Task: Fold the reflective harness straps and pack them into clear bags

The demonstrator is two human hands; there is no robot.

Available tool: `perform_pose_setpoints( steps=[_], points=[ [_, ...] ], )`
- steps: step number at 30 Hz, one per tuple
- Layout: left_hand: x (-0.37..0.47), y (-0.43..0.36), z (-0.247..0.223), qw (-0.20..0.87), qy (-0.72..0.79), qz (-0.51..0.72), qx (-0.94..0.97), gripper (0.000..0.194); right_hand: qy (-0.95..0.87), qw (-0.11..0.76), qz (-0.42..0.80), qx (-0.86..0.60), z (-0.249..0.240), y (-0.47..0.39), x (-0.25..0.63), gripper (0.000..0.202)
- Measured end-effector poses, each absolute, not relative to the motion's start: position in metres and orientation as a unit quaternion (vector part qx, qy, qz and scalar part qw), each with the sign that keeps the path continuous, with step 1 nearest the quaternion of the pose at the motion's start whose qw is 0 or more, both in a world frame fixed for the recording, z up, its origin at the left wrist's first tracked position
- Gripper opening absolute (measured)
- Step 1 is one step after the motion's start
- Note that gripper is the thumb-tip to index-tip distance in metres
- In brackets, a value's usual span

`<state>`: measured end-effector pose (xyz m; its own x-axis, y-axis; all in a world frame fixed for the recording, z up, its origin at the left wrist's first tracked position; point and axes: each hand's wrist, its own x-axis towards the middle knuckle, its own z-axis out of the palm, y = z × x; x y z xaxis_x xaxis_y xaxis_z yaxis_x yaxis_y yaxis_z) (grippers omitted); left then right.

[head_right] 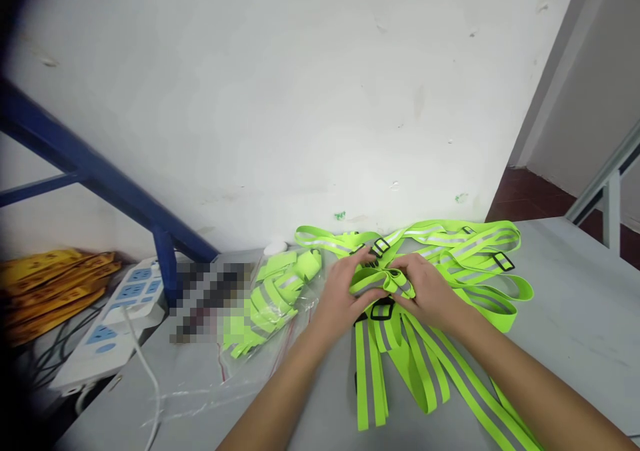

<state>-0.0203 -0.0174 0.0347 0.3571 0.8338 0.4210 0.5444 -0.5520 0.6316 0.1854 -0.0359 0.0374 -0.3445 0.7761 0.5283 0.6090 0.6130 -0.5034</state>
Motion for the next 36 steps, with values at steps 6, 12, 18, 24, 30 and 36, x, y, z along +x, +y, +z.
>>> perform_pose_setpoints(
  steps=[6,12,18,24,30,36],
  points=[
    [-0.027,-0.011,0.043,0.322,0.435,0.316,0.779,0.035,-0.829,0.401,0.085,-0.38,0.048,-0.04,0.187,0.028],
    [-0.021,-0.014,0.039,0.247,0.416,0.292,0.825,0.033,-0.87,0.375,0.05,-0.316,0.049,-0.038,0.183,0.031],
    [-0.009,-0.02,0.02,0.041,0.403,0.364,0.839,0.052,-0.8,0.452,0.047,-0.392,0.051,-0.037,0.187,0.02],
    [-0.006,-0.017,0.016,0.066,0.419,0.344,0.838,0.042,-0.786,0.46,0.125,-0.395,0.059,-0.04,0.186,0.02],
    [-0.002,-0.03,0.032,0.227,0.4,0.299,0.836,0.036,-0.697,0.486,0.233,-0.473,0.066,-0.036,0.188,0.013],
    [0.001,-0.034,0.037,0.178,0.477,0.316,0.8,0.06,-0.676,0.417,0.252,-0.553,0.079,-0.006,0.178,0.027]
  ],
)
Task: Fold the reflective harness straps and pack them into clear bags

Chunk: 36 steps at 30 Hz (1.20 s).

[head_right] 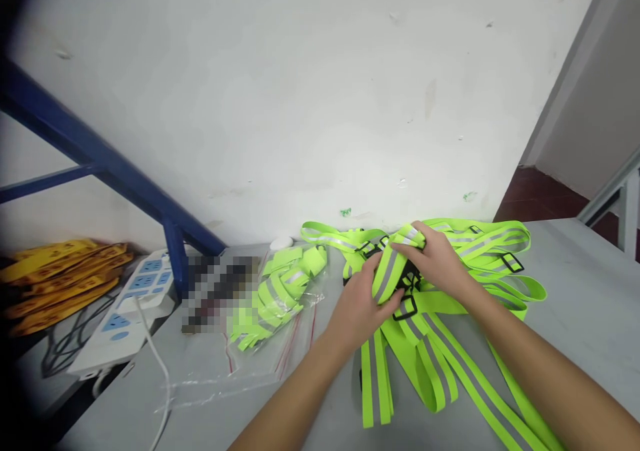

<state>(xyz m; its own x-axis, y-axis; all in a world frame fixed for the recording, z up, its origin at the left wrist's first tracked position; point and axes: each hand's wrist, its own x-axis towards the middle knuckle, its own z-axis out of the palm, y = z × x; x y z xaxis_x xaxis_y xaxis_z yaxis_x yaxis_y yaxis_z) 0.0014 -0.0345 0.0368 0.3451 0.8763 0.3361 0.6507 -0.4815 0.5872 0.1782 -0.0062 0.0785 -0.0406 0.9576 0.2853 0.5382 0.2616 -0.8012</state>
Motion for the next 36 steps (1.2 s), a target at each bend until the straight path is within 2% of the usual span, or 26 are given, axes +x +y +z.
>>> perform_pose_setpoints(
  steps=[3,6,12,17,21,23,25,30,36],
  points=[
    [0.0,-0.029,0.033,0.112,0.51,0.319,0.791,0.067,-0.689,0.365,0.243,-0.577,0.085,0.01,0.168,0.032],
    [-0.001,-0.028,0.034,0.123,0.526,0.326,0.776,0.073,-0.692,0.363,0.245,-0.574,0.09,0.016,0.157,0.033],
    [-0.01,-0.027,0.037,0.285,0.516,0.325,0.739,0.08,-0.708,0.361,0.29,-0.533,0.094,0.016,0.147,0.029],
    [-0.017,-0.024,0.042,0.459,0.492,0.365,0.643,0.053,-0.747,0.335,0.3,-0.489,0.1,0.019,0.154,0.027],
    [-0.02,-0.026,0.054,0.671,0.461,0.318,0.486,0.05,-0.786,0.291,0.344,-0.423,0.108,0.016,0.151,0.024],
    [-0.02,-0.027,0.057,0.736,0.434,0.303,0.422,0.053,-0.797,0.271,0.352,-0.41,0.111,0.015,0.146,0.023],
    [-0.018,-0.029,0.057,0.766,0.407,0.324,0.377,0.051,-0.805,0.249,0.336,-0.421,0.112,0.015,0.14,0.024],
    [-0.011,-0.027,0.047,0.801,0.374,0.343,0.319,0.029,-0.81,0.19,0.286,-0.475,0.104,0.019,0.134,0.025],
    [-0.009,-0.026,0.044,0.807,0.388,0.317,0.314,0.042,-0.786,0.185,0.358,-0.469,0.091,0.021,0.14,0.029]
  ],
)
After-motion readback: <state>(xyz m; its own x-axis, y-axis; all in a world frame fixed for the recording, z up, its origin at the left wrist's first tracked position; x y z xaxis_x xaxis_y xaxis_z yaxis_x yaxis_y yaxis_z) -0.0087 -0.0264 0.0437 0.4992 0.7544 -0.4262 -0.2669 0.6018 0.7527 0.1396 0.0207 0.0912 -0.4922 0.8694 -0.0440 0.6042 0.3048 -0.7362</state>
